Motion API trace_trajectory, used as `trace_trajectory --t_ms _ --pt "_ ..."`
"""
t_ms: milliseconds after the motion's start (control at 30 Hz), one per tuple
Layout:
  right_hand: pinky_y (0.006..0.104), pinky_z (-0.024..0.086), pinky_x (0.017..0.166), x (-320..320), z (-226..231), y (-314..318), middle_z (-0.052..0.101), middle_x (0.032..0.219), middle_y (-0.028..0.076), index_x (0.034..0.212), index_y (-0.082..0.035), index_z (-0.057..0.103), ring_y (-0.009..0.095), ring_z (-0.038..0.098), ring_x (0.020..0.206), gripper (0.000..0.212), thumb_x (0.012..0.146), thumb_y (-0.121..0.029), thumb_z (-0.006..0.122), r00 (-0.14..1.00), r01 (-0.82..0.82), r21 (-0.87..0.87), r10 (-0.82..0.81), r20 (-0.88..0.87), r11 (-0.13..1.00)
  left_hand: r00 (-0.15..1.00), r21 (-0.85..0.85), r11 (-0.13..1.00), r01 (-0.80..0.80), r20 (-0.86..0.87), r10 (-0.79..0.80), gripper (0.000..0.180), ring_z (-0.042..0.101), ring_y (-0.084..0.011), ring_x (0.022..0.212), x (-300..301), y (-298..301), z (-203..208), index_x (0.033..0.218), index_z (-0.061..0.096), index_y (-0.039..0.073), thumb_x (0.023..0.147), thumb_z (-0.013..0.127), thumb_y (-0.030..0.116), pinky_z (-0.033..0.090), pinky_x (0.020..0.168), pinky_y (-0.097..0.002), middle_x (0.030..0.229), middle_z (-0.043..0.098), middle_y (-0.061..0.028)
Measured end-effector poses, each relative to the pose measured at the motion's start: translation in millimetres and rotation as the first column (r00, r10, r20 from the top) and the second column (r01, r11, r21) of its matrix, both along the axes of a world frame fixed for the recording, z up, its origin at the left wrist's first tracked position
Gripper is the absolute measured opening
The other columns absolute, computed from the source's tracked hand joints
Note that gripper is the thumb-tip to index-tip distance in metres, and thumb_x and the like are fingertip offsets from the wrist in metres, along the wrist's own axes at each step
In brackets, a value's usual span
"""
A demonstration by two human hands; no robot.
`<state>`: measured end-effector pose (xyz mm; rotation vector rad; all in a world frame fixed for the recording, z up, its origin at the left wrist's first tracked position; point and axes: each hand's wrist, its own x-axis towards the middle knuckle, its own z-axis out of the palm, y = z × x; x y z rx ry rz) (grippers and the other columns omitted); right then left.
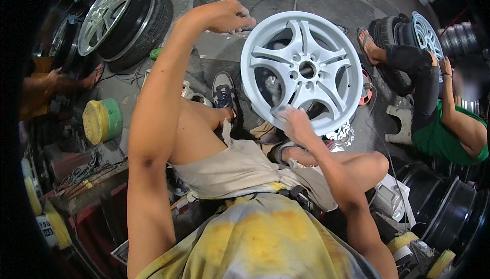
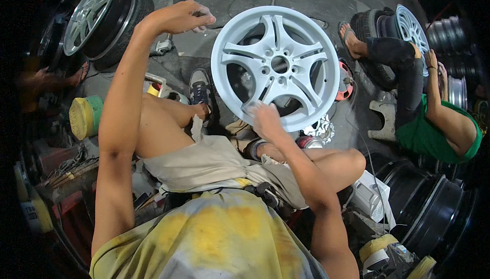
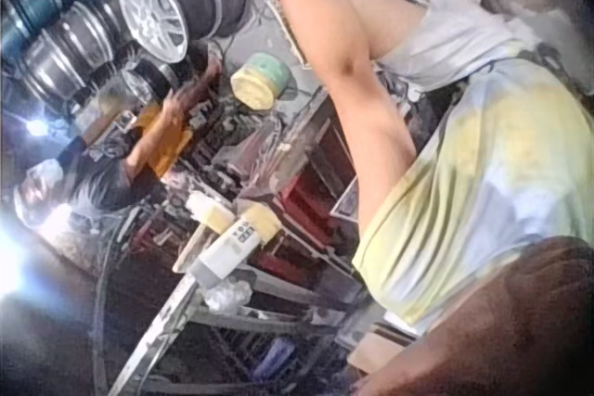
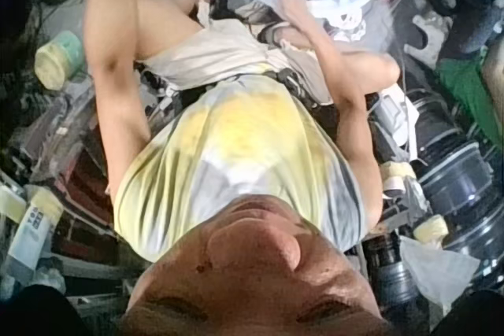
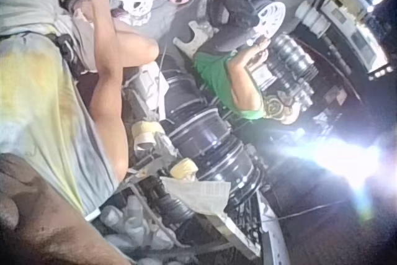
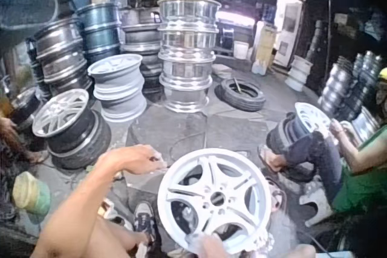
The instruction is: The person sits on the floor and uses a cloth to wipe and clean the surface of a silver car wheel rim. They rotate the rim to access different sections and continue wiping the spokes and outer edge.
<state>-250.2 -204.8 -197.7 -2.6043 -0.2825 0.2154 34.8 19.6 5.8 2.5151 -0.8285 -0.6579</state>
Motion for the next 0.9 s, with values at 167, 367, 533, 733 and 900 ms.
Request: trace_trajectory --t_ms 167,367,533,733,900 --pt "0.0472 0.050 0.081 -9.9 28.9 -10.0 0.062 0.099 0.016 0.103 -0.012 0.074 0.035 0.063 0.094 0.035 0.074 0.000 0.058 1.000 -0.027 0.058 0.027 -0.003 0.998 0.994 0.171 0.985 -0.034 0.113 0.014 0.046 0.067 -0.0233 0.076 10.9 13.0 4.1 0.113 0.073 0.005 0.098 0.058 0.045 0.052 0.070 -0.0401 0.083 0.071 -0.0128" --pt "0.0470 0.051 0.079 -3.1 5.1 2.9 0.063 0.097 0.019 0.102 -0.007 0.073 0.038 0.063 0.091 0.030 0.080 -0.001 0.054 0.999 0.016 -0.033 -0.015 0.044 0.999 0.999 0.032 0.999 0.010 -0.040 -0.009 0.046 0.069 -0.0245 0.081 -5.9 -11.6 2.5 0.114 0.073 0.004 0.097 0.059 0.044 0.053 0.072 -0.0377 0.088 0.072 -0.0165" --pt "0.0453 0.051 0.077 -13.0 23.0 -30.3 0.064 0.098 0.018 0.108 -0.014 0.075 0.038 0.063 0.089 0.039 0.077 -0.001 0.055 0.994 -0.030 -0.006 0.029 -0.101 1.000 0.994 0.121 0.992 0.038 0.095 -0.050 0.049 0.070 -0.0238 0.084 7.0 3.0 1.6 0.117 0.071 0.002 0.098 0.058 0.046 0.054 0.075 -0.0366 0.093 0.073 -0.0160" --pt "0.0463 0.051 0.077 18.1 5.8 26.1 0.063 0.092 0.018 0.107 -0.015 0.077 0.040 0.063 0.086 0.041 0.075 -0.001 0.057 0.998 0.055 0.040 -0.054 -0.017 0.998 0.996 0.096 0.991 0.093 -0.019 -0.091 0.047 0.070 -0.0215 0.082 -5.8 -20.1 0.9 0.113 0.073 0.002 0.098 0.059 0.045 0.054 0.076 -0.0359 0.091 0.073 -0.0141" --pt "0.0454 0.051 0.076 -19.3 39.4 -73.2 0.062 0.089 0.016 0.109 -0.014 0.076 0.038 0.063 0.086 0.042 0.072 -0.002 0.058 0.977 -0.168 -0.037 0.161 -0.141 0.985 0.999 0.053 0.998 0.020 -0.027 -0.019 0.049 0.070 -0.0220 0.080 5.3 1.7 -4.3 0.107 0.075 0.003 0.097 0.061 0.048 0.054 0.074 -0.0362 0.089 0.073 -0.0128"
